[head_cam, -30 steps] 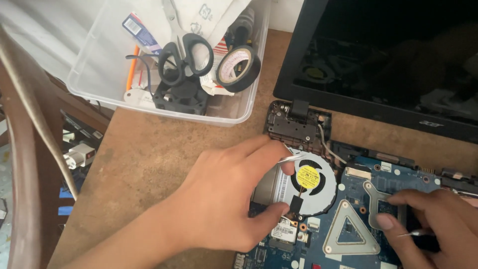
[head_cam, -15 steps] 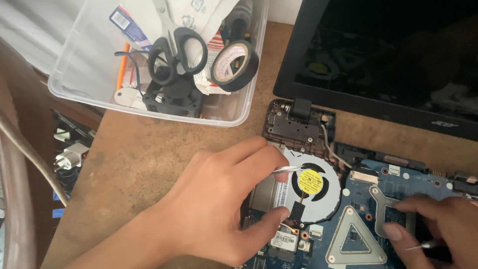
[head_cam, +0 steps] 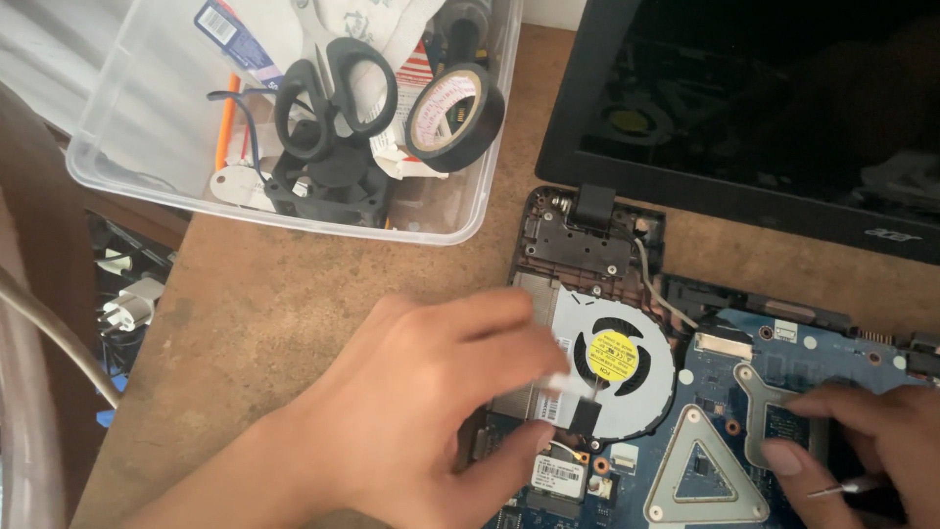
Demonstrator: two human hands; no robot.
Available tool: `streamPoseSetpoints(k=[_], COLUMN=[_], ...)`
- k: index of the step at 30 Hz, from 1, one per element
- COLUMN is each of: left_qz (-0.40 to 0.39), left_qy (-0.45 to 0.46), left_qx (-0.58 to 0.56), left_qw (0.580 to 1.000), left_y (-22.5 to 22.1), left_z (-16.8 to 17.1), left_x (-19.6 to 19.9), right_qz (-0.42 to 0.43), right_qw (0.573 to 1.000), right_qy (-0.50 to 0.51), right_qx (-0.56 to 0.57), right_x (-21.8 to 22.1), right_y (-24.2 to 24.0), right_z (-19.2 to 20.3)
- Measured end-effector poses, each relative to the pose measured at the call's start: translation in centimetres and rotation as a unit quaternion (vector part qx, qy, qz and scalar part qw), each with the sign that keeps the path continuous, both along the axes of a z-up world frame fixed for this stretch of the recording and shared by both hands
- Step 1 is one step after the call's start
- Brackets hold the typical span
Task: Repairing a laptop by manipulating internal components and connectors using tools
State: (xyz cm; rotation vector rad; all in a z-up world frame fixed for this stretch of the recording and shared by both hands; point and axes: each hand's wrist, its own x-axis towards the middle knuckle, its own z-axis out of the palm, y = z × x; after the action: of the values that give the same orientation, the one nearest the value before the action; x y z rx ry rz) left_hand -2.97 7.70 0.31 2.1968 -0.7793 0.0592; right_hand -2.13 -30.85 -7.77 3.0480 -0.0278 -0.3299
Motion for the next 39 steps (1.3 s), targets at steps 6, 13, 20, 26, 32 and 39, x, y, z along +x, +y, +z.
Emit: streamPoseSetpoints(k=[6,13,20,26,32,39], left_qz=[-0.065,-0.075,-0.073,-0.064,-0.052,0.005], left_qy=[-0.060,-0.067,-0.070,-0.089,-0.102,-0.081], left_qx=[-0.051,-0.038,-0.027,-0.017,-0.015,0.037], left_qw=[0.995,0.994,0.994,0.994,0.993,0.996], left_y=[0.0,-0.2,-0.3,-0.6,-0.5,0.1], left_z=[-0.1,-0.4,-0.5,-0.5,0.4,0.3], left_x=[-0.1,-0.4,-0.4,-0.6,-0.5,-0.7], right_qz=[0.024,0.030,0.055,0.049,0.109,0.035], right_qw=[0.992,0.993,0.960,0.970,0.965,0.952], right_qy=[-0.078,-0.078,-0.165,-0.151,-0.182,-0.194], right_qx=[0.097,0.086,0.218,0.183,0.154,0.235], right_x=[-1.5,-1.9,-3.4,-2.9,-2.5,-2.8], right_y=[0.7,1.4,3.5,3.9,5.6,3.6], right_z=[0.4,0.8,1.6,2.2,5.1,4.8])
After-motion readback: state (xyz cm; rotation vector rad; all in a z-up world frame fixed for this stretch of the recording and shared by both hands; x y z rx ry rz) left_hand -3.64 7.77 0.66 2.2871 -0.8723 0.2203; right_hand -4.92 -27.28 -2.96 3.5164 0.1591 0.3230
